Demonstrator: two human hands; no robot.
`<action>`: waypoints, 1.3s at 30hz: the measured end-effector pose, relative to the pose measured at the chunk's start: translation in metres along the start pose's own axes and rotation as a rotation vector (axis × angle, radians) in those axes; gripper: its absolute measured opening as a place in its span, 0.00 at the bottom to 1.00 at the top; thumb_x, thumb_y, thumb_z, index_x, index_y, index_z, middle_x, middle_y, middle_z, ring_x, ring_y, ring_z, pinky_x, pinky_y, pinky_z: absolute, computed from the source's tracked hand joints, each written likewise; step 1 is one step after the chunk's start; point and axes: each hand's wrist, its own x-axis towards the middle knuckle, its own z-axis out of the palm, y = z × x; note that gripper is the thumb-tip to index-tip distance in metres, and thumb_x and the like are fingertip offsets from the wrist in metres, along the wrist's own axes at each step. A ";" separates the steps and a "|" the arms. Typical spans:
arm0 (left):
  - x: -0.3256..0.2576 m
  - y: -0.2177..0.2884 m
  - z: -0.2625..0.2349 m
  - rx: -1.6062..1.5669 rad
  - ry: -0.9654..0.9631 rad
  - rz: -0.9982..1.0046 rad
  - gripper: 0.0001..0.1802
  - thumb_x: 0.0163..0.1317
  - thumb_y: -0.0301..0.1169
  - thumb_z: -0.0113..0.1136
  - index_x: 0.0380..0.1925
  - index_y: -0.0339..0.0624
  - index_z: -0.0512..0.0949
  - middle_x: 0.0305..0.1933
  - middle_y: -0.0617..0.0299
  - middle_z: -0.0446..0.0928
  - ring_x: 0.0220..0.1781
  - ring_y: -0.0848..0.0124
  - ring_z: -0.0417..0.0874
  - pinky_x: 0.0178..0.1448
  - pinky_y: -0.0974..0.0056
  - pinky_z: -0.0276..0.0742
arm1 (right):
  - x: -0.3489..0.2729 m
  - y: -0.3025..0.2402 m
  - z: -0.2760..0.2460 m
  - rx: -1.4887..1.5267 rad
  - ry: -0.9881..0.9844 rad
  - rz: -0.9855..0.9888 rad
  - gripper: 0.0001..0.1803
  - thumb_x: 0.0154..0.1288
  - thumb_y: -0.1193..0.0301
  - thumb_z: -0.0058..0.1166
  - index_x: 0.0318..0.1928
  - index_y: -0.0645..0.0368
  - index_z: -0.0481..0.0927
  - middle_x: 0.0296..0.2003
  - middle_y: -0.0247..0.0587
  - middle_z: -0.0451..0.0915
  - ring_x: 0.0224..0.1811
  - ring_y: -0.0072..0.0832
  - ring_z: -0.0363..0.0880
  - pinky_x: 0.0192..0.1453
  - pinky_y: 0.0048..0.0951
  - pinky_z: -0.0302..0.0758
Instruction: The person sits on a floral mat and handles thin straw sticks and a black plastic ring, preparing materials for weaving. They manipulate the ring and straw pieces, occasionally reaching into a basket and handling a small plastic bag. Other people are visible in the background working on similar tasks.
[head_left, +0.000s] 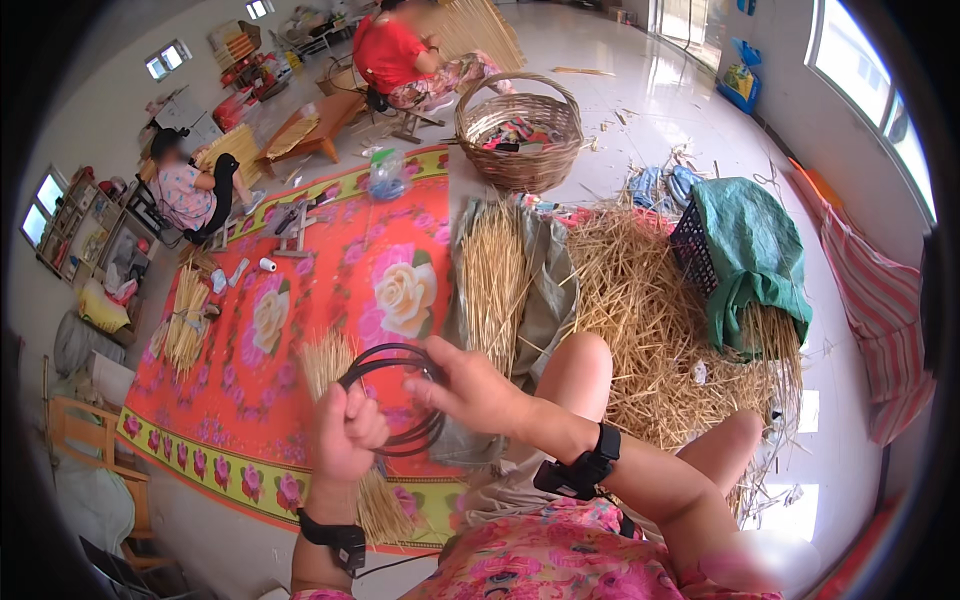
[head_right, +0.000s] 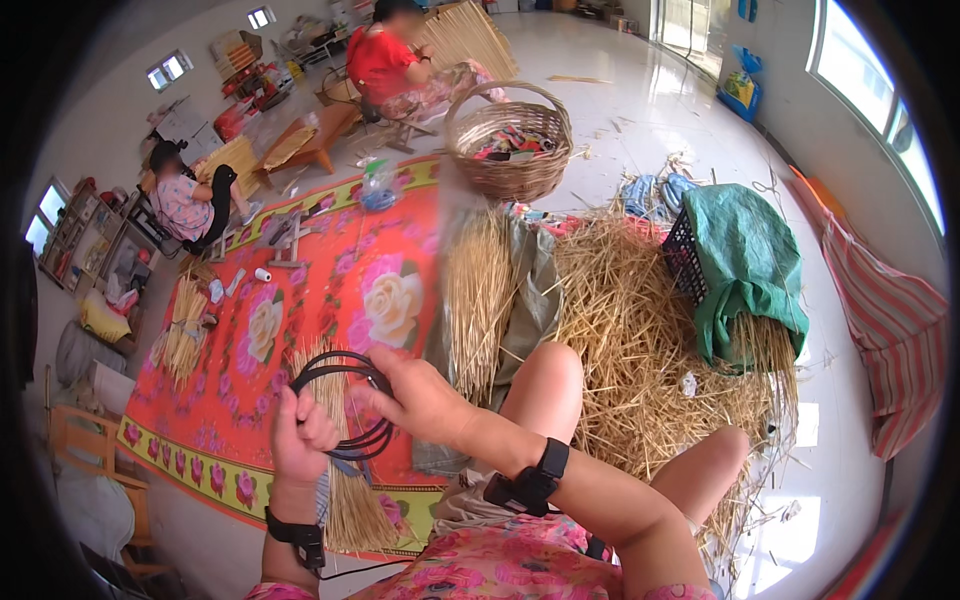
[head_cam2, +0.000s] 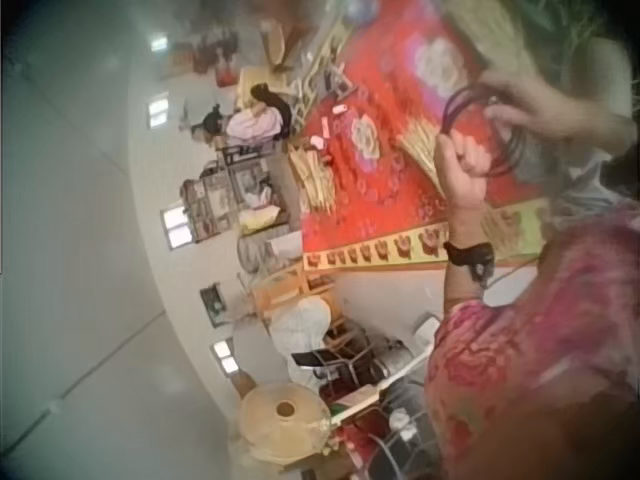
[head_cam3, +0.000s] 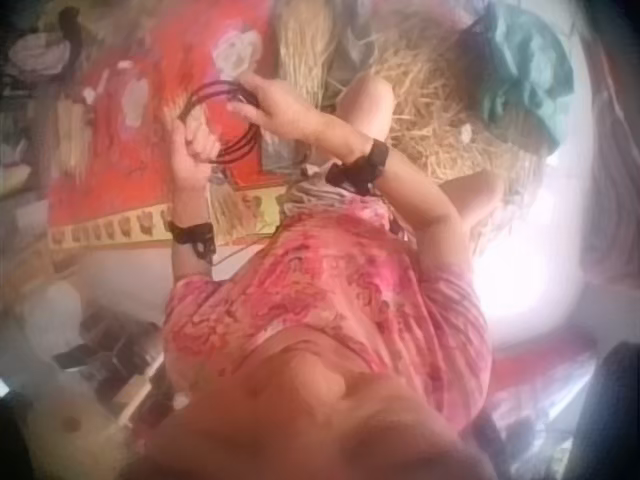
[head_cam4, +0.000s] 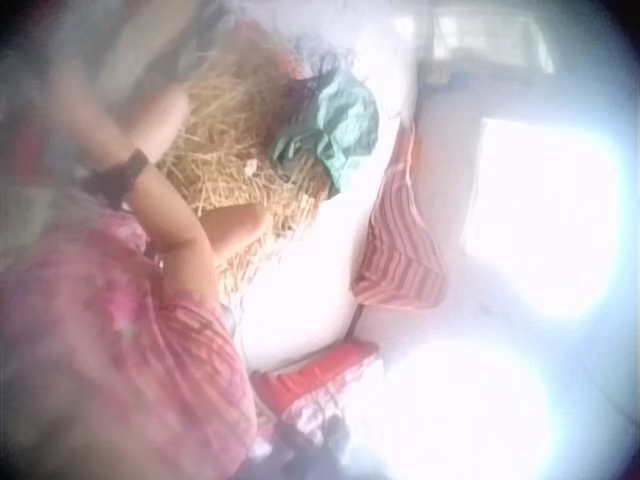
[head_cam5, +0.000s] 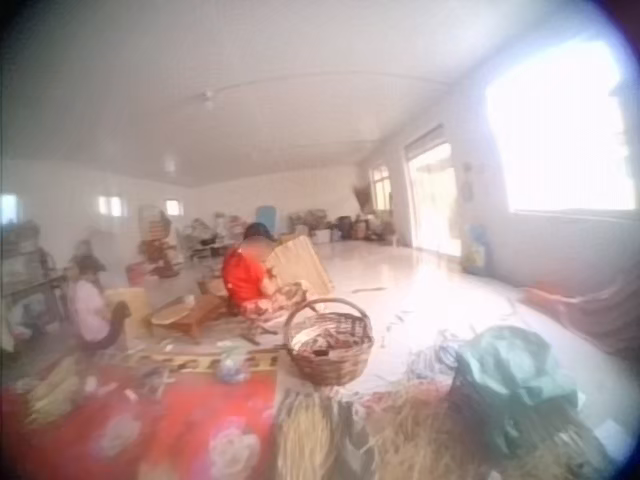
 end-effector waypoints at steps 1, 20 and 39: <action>0.003 -0.008 -0.006 -0.066 -0.096 -0.014 0.20 0.72 0.48 0.36 0.25 0.48 0.61 0.15 0.72 0.52 0.15 0.80 0.52 0.21 0.71 0.49 | 0.001 0.001 0.001 -0.077 0.081 -0.095 0.16 0.65 0.66 0.53 0.45 0.64 0.68 0.24 0.52 0.77 0.25 0.39 0.80 0.31 0.37 0.74; 0.008 0.017 0.013 1.246 -0.103 0.064 0.11 0.66 0.32 0.52 0.34 0.32 0.72 0.24 0.65 0.72 0.28 0.77 0.71 0.33 0.70 0.69 | -0.006 -0.009 0.003 -0.380 -0.026 -0.275 0.16 0.61 0.63 0.54 0.39 0.61 0.67 0.19 0.47 0.76 0.23 0.49 0.78 0.26 0.42 0.74; -0.003 -0.026 -0.012 0.672 -0.004 -0.069 0.13 0.71 0.36 0.45 0.37 0.36 0.69 0.22 0.74 0.60 0.22 0.84 0.59 0.25 0.74 0.56 | -0.003 0.006 0.000 -0.085 -0.223 -0.039 0.13 0.56 0.67 0.60 0.33 0.66 0.77 0.25 0.57 0.76 0.30 0.52 0.75 0.34 0.41 0.72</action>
